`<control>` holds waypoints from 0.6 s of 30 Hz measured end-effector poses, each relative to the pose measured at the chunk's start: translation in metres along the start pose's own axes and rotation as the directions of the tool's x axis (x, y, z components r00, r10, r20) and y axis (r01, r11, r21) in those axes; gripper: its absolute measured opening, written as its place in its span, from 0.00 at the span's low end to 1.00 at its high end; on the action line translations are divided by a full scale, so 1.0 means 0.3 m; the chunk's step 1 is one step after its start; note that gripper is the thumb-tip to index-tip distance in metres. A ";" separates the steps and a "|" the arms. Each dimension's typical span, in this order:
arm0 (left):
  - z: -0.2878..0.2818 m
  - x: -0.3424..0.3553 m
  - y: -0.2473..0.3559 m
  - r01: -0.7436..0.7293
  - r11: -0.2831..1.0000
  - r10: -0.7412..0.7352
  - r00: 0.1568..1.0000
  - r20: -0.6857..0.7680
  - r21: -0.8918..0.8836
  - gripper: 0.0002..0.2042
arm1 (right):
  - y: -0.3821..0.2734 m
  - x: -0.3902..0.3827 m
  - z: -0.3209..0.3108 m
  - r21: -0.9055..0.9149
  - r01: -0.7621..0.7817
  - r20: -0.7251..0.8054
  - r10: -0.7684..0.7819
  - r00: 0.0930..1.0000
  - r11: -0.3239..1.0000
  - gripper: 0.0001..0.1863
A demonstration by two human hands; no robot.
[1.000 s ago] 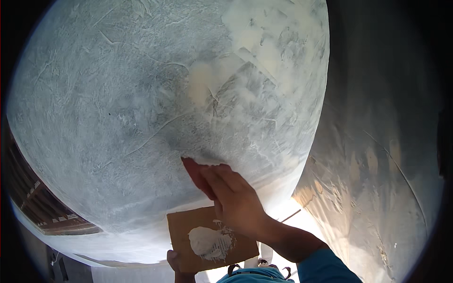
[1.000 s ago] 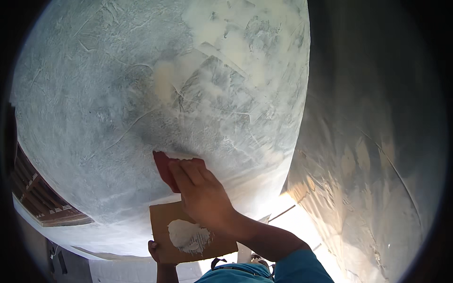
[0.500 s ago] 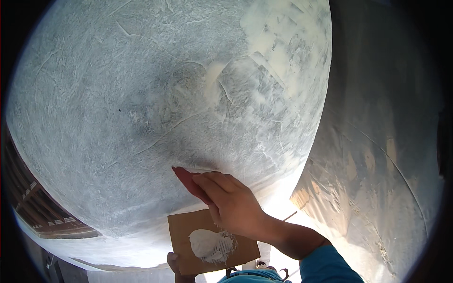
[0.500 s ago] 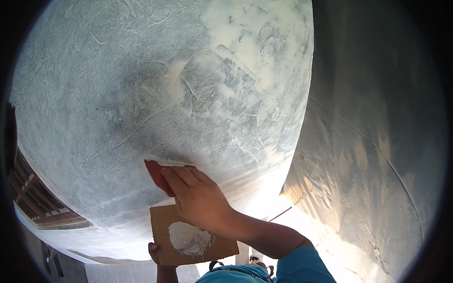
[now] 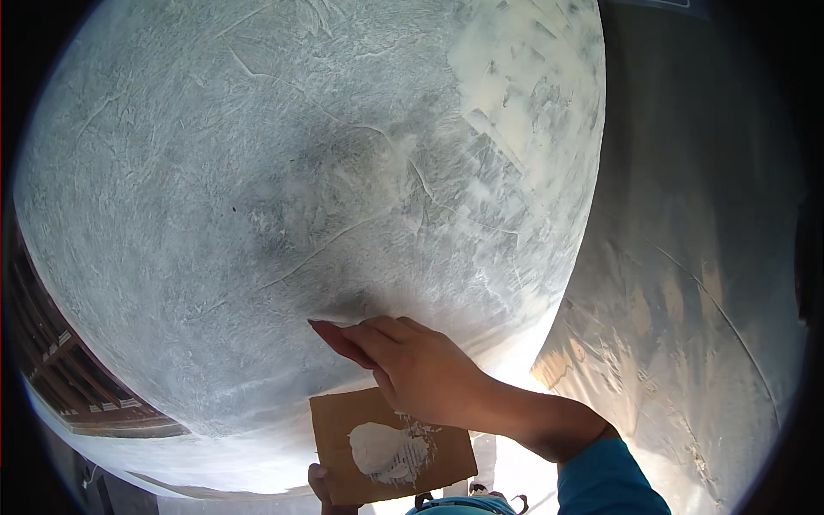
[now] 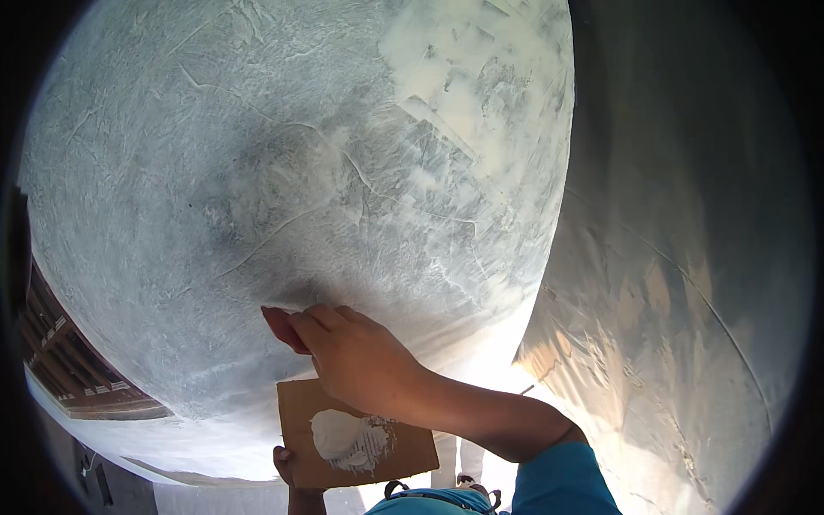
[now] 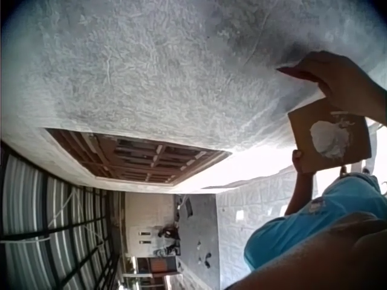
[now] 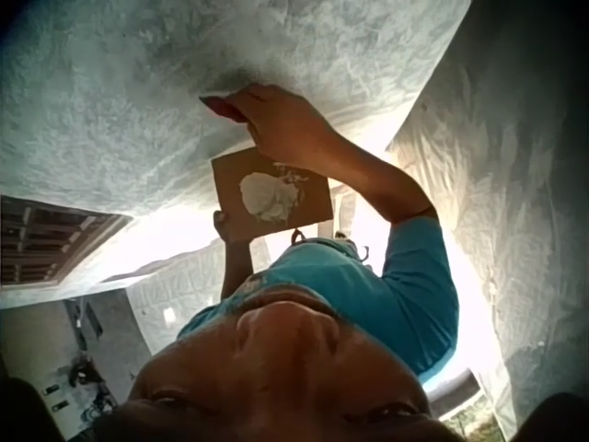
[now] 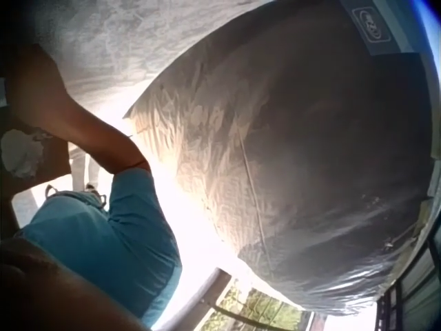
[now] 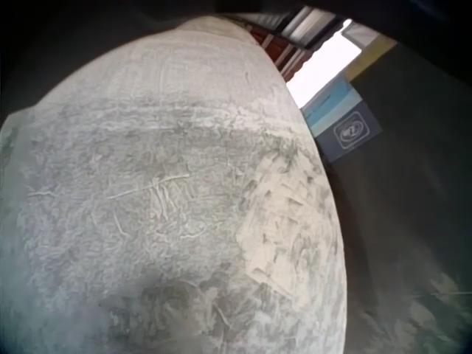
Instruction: Apply wall putty to a surface using a hand scraper.
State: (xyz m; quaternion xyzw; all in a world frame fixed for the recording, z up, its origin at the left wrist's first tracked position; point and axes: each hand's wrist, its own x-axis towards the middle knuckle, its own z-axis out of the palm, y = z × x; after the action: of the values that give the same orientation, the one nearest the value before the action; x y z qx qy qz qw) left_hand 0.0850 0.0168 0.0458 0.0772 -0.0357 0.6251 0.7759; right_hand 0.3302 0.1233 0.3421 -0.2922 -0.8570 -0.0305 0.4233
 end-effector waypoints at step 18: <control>0.071 0.012 -0.068 0.074 0.994 -0.066 0.993 0.097 -0.084 0.37 | 0.120 -0.140 -0.047 0.031 -0.090 -0.137 0.093 0.986 0.996 0.31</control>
State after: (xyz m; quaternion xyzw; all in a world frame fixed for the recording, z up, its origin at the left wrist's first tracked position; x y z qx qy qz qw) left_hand 0.1065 0.0125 0.0657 0.0738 -0.0970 0.5909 0.7975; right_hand 0.3789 0.1289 0.3129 -0.3231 -0.8116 -0.0208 0.4862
